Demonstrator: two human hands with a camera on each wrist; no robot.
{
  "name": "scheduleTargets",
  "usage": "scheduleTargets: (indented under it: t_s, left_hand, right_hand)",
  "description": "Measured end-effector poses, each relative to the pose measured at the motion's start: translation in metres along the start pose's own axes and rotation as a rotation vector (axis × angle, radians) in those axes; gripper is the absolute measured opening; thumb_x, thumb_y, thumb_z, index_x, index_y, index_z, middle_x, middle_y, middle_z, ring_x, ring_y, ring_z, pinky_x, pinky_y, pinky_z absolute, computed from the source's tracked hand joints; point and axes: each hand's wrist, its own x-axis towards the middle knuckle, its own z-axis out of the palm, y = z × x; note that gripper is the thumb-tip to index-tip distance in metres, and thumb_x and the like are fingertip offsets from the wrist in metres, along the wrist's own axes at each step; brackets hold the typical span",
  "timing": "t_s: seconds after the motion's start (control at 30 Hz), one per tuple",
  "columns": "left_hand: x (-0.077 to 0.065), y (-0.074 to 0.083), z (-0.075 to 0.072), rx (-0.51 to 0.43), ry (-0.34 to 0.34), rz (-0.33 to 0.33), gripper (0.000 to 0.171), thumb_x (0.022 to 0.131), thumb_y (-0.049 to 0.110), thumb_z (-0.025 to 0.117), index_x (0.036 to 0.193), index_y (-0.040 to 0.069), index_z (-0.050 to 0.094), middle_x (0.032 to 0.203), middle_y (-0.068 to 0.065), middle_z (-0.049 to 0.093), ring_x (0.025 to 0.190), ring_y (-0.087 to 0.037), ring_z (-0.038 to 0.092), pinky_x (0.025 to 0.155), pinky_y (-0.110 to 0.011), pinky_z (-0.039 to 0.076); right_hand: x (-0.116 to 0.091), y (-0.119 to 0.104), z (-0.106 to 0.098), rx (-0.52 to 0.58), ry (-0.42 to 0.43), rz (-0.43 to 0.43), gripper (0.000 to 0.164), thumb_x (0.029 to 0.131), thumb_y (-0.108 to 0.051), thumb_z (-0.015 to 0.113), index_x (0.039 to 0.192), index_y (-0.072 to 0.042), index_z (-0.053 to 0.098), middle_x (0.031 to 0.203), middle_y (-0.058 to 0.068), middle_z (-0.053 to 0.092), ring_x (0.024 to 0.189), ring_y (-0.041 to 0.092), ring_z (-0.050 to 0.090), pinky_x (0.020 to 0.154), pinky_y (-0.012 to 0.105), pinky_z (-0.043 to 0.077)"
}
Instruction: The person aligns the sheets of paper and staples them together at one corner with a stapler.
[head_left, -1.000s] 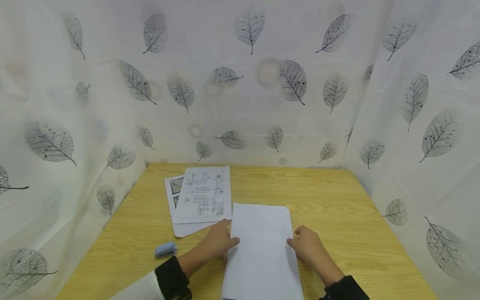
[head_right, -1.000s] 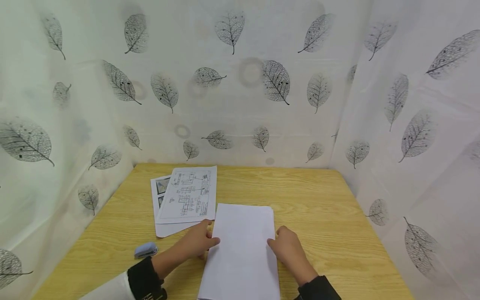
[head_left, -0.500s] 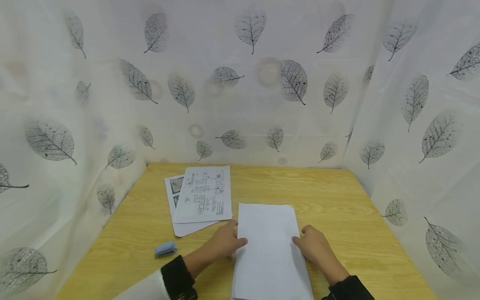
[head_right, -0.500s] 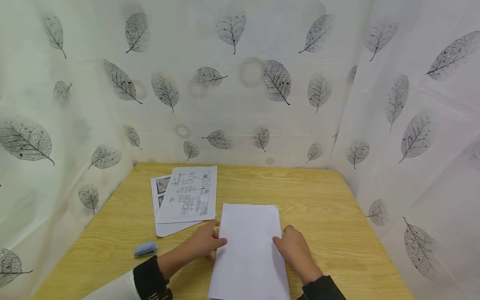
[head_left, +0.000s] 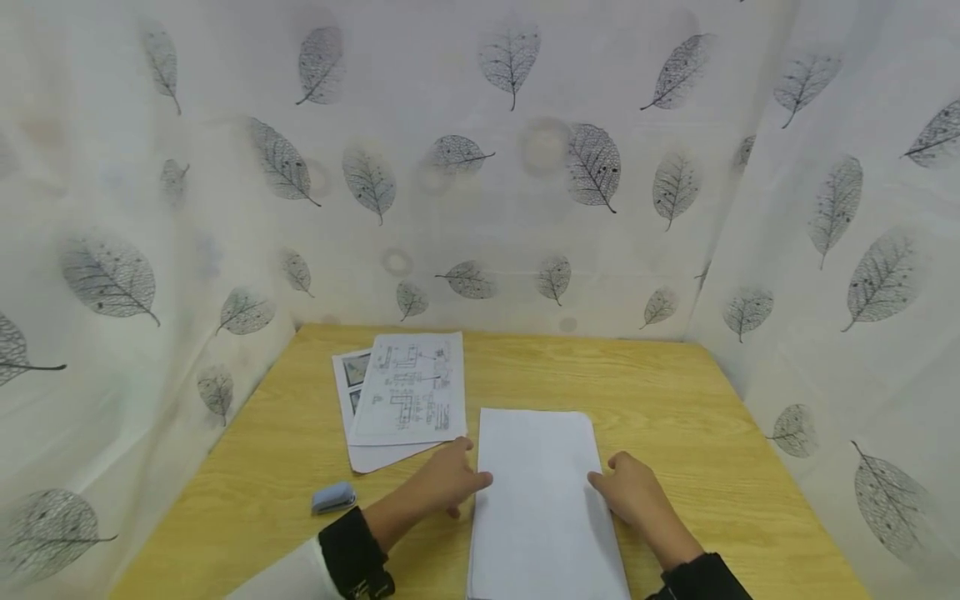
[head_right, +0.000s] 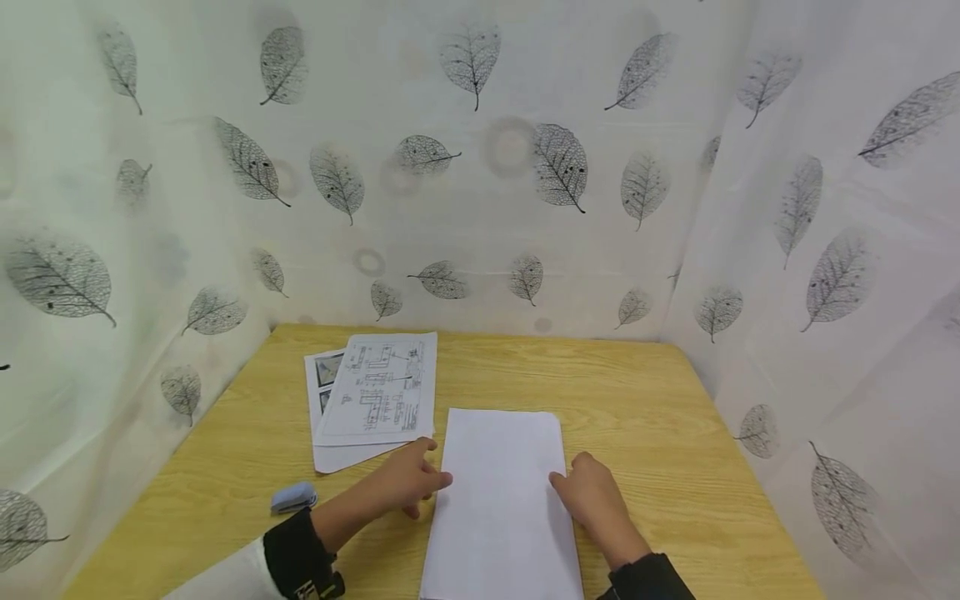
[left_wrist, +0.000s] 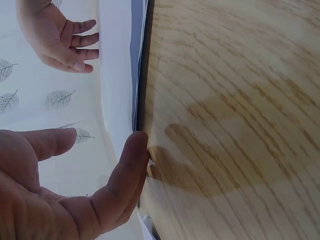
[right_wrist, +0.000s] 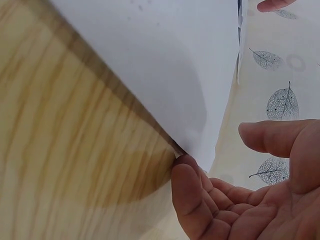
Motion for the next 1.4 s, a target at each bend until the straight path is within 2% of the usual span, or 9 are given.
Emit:
scheduleTargets:
  t_s: [0.17,0.3,0.5,0.63,0.7,0.77,0.93,1.13,1.4]
  left_hand:
    - [0.001,-0.001,0.004,-0.002,-0.026,0.053,0.081,0.09,0.035,0.077,0.153,0.004,0.037,0.099,-0.01,0.065,0.06,-0.026,0.067,0.062,-0.036,0.051]
    - [0.0,-0.001,0.006,-0.021,-0.028,0.068,0.079,0.09,0.033,0.077,0.152,0.003,0.038,0.096,-0.009,0.062,0.06,-0.026,0.066,0.058,-0.035,0.049]
    - [-0.004,0.0,0.002,-0.031,-0.029,0.049,0.078,0.091,0.033,0.076,0.152,0.003,0.038,0.097,-0.008,0.064,0.061,-0.028,0.067,0.059,-0.036,0.05]
    - [-0.006,0.0,-0.006,-0.024,-0.027,0.028,0.078,0.091,0.036,0.075,0.152,0.004,0.038,0.113,-0.014,0.065,0.066,-0.028,0.066,0.062,-0.038,0.053]
    - [-0.005,0.001,-0.013,-0.018,-0.017,0.036,0.077,0.092,0.036,0.074,0.152,0.003,0.038,0.124,-0.019,0.063,0.072,-0.027,0.066,0.063,-0.038,0.053]
    - [-0.004,0.003,-0.022,-0.015,-0.007,0.054,0.076,0.092,0.037,0.074,0.151,0.002,0.039,0.132,-0.023,0.061,0.088,-0.031,0.068,0.068,-0.041,0.056]
    - [-0.004,0.01,-0.049,0.048,0.078,0.08,0.076,0.091,0.041,0.073,0.148,0.001,0.044,0.136,-0.024,0.06,0.123,-0.039,0.061,0.093,-0.05,0.055]
    - [0.002,0.012,-0.081,0.075,0.176,0.066,0.074,0.094,0.038,0.07,0.149,-0.002,0.041,0.143,-0.028,0.054,0.131,-0.043,0.054,0.106,-0.055,0.047]
    - [0.015,-0.003,-0.124,0.093,0.264,0.011,0.076,0.097,0.035,0.065,0.15,-0.01,0.035,0.147,-0.033,0.047,0.135,-0.047,0.049,0.109,-0.056,0.044]
  right_hand:
    - [0.0,-0.002,0.002,0.01,-0.013,0.001,0.059,0.096,-0.028,0.065,0.131,0.017,0.05,0.083,0.012,0.063,0.068,0.021,0.06,0.059,0.032,0.05]
    - [0.001,-0.004,0.002,0.009,-0.019,0.003,0.06,0.097,-0.028,0.065,0.131,0.018,0.049,0.083,0.013,0.062,0.067,0.021,0.06,0.057,0.031,0.05]
    - [0.004,-0.005,0.0,-0.023,-0.029,0.008,0.062,0.097,-0.031,0.065,0.131,0.018,0.049,0.091,0.016,0.063,0.077,0.024,0.06,0.065,0.035,0.051]
    - [0.004,-0.01,-0.004,-0.024,-0.02,-0.031,0.061,0.096,-0.03,0.066,0.131,0.018,0.05,0.105,0.025,0.066,0.082,0.026,0.062,0.068,0.039,0.054]
    - [0.003,-0.015,-0.008,-0.009,-0.013,-0.059,0.06,0.096,-0.029,0.066,0.131,0.018,0.05,0.109,0.027,0.065,0.082,0.026,0.062,0.066,0.038,0.055]
    - [0.003,-0.021,-0.012,-0.001,-0.009,-0.082,0.06,0.096,-0.028,0.067,0.13,0.017,0.051,0.11,0.027,0.065,0.082,0.027,0.064,0.065,0.038,0.056]
    - [0.01,-0.044,-0.021,-0.01,-0.006,-0.141,0.059,0.094,-0.031,0.069,0.129,0.014,0.055,0.118,0.028,0.065,0.094,0.033,0.067,0.073,0.044,0.057]
    - [0.02,-0.083,-0.027,0.119,-0.088,-0.153,0.059,0.095,-0.03,0.07,0.134,0.012,0.053,0.116,0.024,0.065,0.088,0.029,0.068,0.07,0.041,0.06]
    - [0.035,-0.139,-0.021,0.357,-0.22,-0.168,0.06,0.098,-0.03,0.068,0.139,0.009,0.049,0.132,0.026,0.059,0.115,0.041,0.064,0.09,0.048,0.059]
